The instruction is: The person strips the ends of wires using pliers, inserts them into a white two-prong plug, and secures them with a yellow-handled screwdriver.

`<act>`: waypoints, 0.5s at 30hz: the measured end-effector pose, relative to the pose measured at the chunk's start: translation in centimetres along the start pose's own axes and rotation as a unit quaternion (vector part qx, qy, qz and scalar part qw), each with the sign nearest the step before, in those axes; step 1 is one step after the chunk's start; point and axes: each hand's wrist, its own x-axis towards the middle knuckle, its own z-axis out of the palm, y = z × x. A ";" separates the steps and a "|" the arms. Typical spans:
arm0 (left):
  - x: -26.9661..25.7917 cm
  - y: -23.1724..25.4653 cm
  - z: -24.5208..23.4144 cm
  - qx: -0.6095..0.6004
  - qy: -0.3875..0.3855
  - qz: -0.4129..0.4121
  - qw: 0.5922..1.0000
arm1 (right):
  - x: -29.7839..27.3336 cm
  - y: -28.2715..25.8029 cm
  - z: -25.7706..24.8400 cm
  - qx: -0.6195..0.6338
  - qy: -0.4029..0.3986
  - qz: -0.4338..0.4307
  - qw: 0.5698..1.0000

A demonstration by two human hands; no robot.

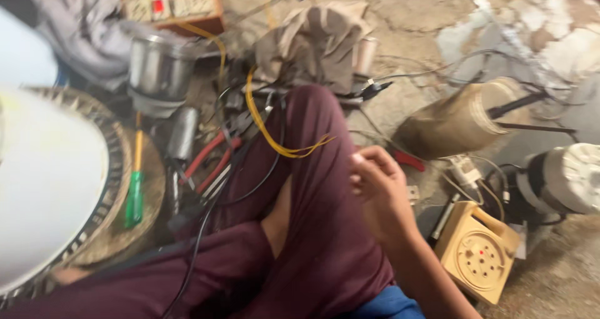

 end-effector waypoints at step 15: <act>1.9 -1.8 6.1 0.019 -0.043 -0.032 0.998 | 4.5 -4.5 -15.0 -0.119 0.138 -0.124 0.975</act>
